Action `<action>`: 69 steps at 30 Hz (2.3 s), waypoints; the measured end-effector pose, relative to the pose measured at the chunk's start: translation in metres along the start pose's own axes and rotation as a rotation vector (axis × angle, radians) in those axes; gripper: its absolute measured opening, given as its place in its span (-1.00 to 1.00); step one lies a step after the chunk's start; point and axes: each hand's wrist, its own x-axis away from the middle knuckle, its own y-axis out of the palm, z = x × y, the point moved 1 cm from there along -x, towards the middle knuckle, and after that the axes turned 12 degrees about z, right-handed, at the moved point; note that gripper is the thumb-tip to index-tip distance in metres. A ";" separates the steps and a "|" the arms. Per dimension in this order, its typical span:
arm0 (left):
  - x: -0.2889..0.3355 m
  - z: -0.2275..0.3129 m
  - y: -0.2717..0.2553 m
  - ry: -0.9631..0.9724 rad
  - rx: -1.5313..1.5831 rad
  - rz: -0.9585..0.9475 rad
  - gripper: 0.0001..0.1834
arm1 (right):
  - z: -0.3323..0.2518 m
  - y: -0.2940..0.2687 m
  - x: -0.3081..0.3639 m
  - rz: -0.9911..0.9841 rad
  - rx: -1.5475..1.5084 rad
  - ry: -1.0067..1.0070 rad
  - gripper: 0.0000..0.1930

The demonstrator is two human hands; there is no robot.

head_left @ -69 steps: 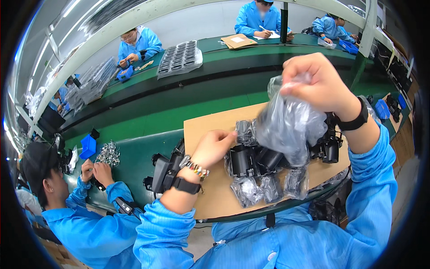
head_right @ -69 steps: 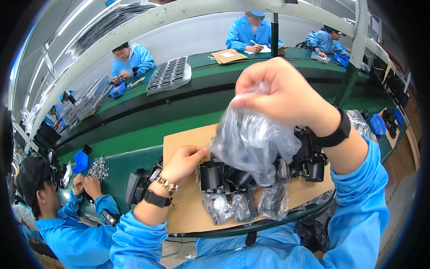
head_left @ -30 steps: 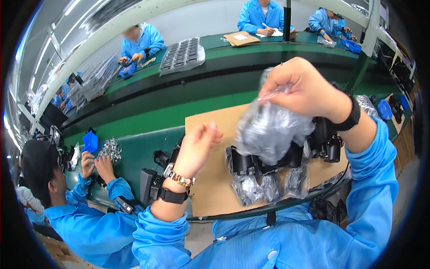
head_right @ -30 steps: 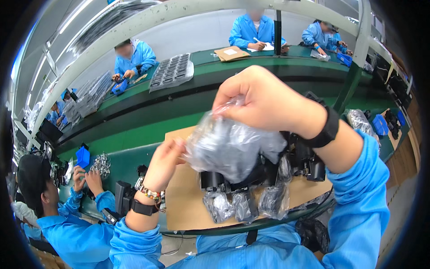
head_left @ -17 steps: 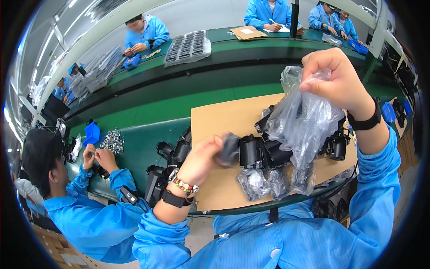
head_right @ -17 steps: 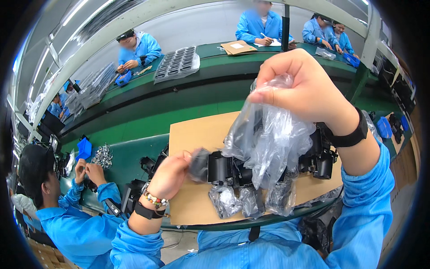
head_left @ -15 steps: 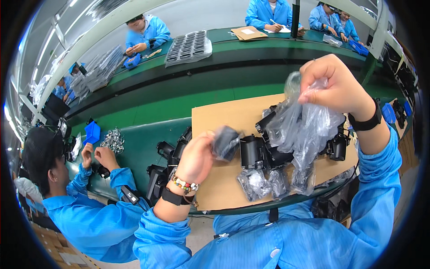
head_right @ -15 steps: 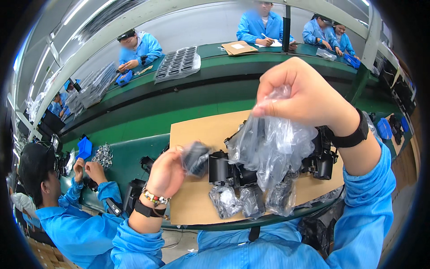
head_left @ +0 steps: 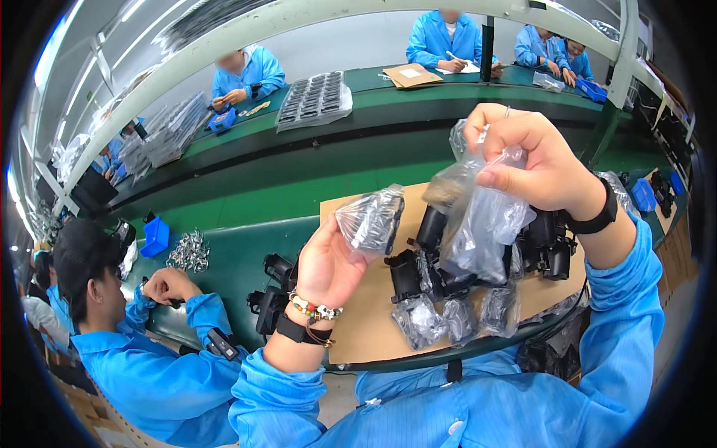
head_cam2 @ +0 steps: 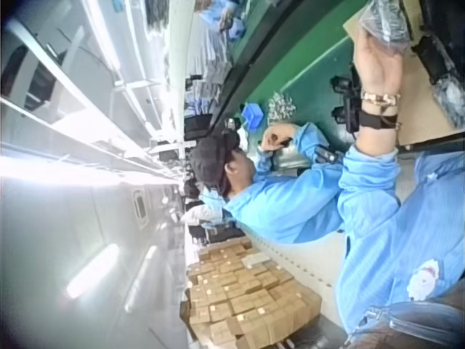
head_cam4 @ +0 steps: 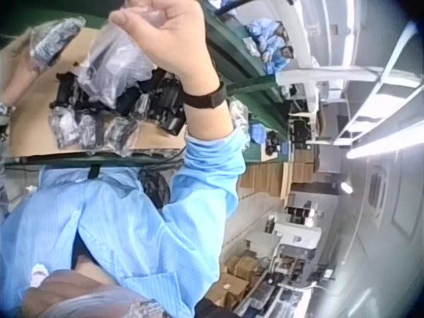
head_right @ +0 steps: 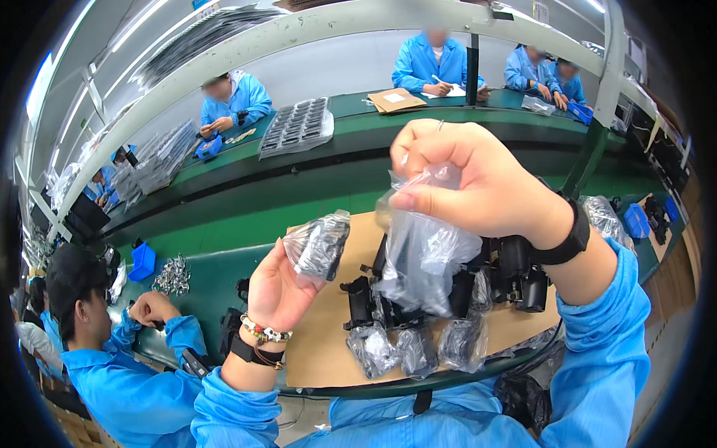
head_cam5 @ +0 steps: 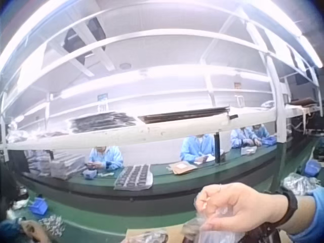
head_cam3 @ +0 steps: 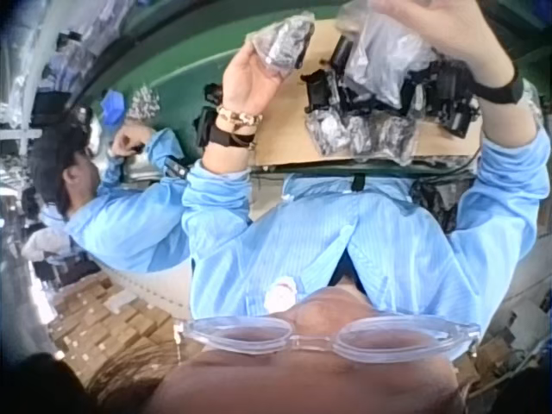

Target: Assembling small black plastic parts and packing them into bags for shipping.

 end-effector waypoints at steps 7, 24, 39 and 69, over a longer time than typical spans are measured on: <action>0.003 -0.007 0.022 0.108 -0.257 0.038 -0.53 | 0.000 0.027 -0.001 -0.177 -0.011 0.011 -0.83; 0.001 -0.012 0.027 -0.034 -0.138 -0.030 -0.51 | 0.013 0.051 0.000 -0.245 0.065 -0.111 -0.83; 0.056 -0.030 -0.006 0.713 -1.336 -0.095 -0.86 | 0.009 0.018 -0.007 -0.124 0.027 -0.006 -0.93; 0.090 -0.070 -0.020 0.558 -0.551 0.138 -0.81 | 0.027 0.009 -0.001 -0.035 -0.312 0.192 -0.78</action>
